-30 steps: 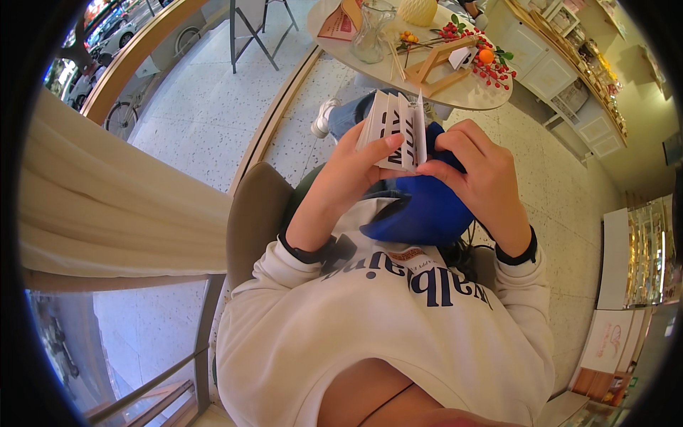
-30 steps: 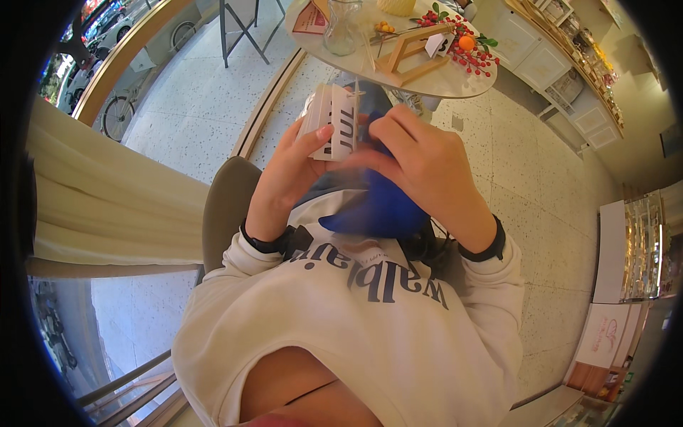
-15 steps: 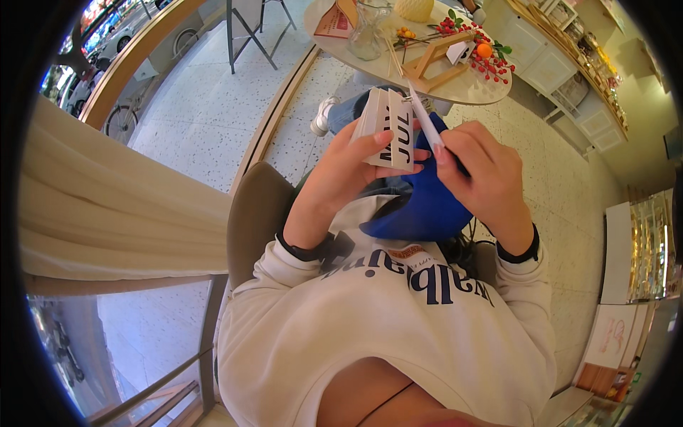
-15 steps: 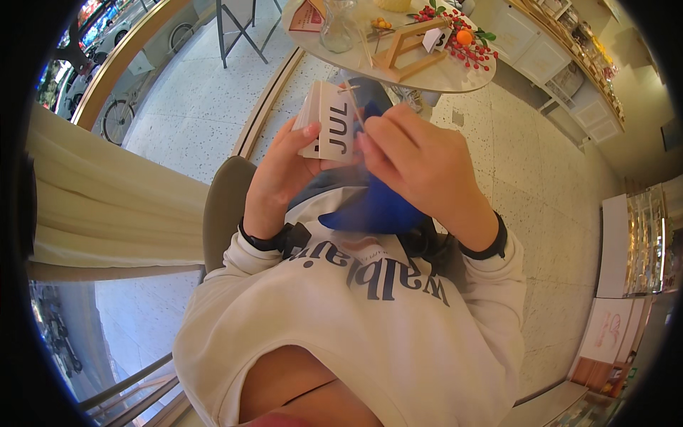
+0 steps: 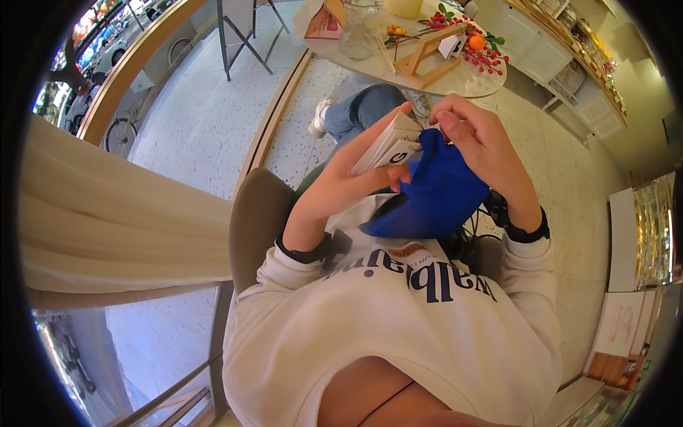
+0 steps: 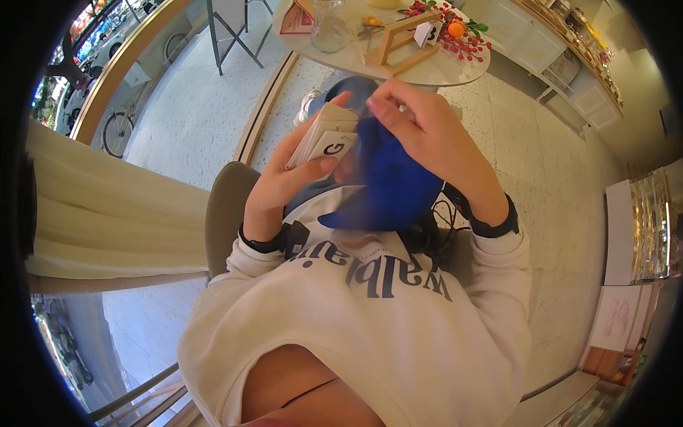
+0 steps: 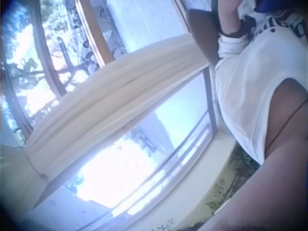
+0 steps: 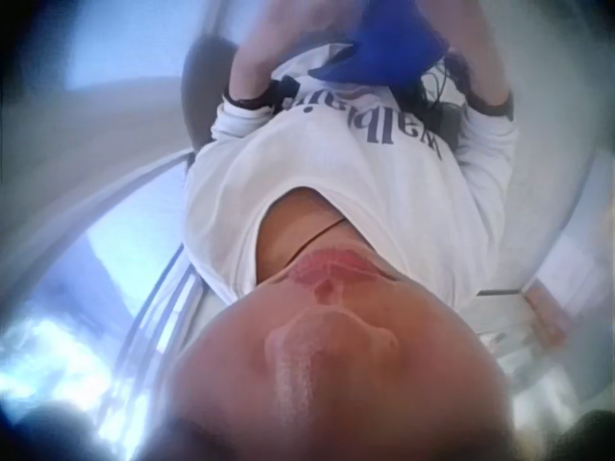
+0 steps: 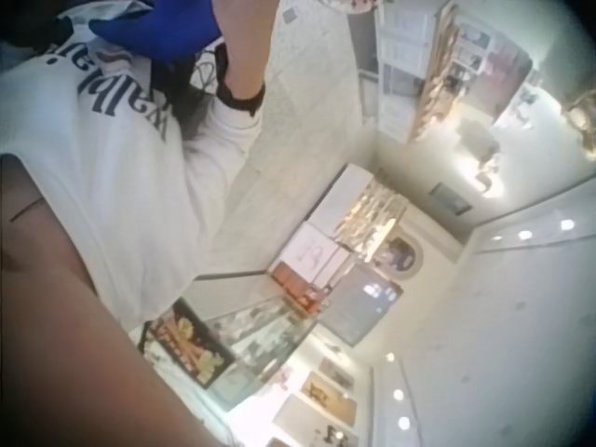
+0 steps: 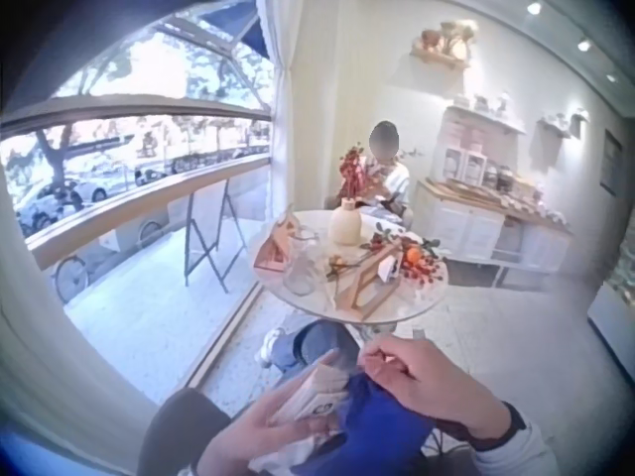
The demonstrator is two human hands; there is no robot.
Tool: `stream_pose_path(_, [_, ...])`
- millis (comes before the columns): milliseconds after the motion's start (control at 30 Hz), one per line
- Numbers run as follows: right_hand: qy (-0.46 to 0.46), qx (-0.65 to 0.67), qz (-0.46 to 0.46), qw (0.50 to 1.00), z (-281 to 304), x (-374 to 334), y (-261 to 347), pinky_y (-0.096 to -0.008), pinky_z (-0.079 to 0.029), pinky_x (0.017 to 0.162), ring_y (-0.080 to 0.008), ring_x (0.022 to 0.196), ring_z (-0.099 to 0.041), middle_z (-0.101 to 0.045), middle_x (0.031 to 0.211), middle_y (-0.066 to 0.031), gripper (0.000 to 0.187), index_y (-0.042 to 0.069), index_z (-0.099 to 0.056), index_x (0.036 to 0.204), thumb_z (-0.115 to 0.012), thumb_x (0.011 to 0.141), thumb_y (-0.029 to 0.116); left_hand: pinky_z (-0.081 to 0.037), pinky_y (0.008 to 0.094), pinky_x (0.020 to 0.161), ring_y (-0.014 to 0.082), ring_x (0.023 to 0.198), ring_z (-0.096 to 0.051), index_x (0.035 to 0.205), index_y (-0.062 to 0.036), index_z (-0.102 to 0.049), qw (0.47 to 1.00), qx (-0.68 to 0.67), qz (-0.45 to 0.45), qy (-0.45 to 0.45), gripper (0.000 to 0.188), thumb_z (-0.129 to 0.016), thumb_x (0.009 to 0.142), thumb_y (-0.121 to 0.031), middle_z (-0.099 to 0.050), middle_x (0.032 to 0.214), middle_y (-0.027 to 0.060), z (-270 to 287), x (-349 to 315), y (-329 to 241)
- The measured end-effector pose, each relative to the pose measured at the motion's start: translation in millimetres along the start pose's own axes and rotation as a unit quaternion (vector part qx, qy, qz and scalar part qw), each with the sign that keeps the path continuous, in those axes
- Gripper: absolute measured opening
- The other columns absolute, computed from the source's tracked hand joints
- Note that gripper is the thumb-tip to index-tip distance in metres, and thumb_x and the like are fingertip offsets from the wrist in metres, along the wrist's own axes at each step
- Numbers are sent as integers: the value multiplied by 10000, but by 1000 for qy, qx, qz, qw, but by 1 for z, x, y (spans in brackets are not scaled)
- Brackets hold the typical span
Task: The person assembles a wooden perpetual calendar by threading small white cards labeled with months and numbers onto a metal ring. They handle the cards one at a time, aligning them in sequence before placing the ring onto the wooden frame on the table.
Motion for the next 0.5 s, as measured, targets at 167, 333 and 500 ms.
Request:
stream_pose_path(167, [127,29,-29,991,-14,1,3,-232,-339,603,-71,669,-394,-457,712,23,293,23,-546,868,-520,993,286,-480,279,835,147,926,-568,1525,-94,-232,999,3,-25,21,807,-660,841,-71,-573,1137,71,0,-1,2])
stream_pose_path(333, [93,29,-2,995,-7,-2,16,-236,-338,582,-73,645,-391,-446,683,21,288,18,-547,826,-541,980,261,-427,320,949,174,1062,-550,1495,-27,-265,994,12,-86,73,709,-589,911,-268,-575,1195,101,4,-2,-1])
stream_pose_path(500, [35,-42,87,995,-8,-9,43,-271,-358,542,-131,577,-398,-447,637,-42,237,4,-548,817,-568,956,194,-345,346,1049,218,1205,-500,1433,27,-368,995,44,-76,50,638,-508,940,-353,-543,1291,147,13,-1,-2])
Point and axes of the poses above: each hand's wrist, its own x-axis towards the middle knuckle, its own z-axis out of the back of the hand, y = z × x, the point moved 7 cm from there along x, towards the middle knuckle
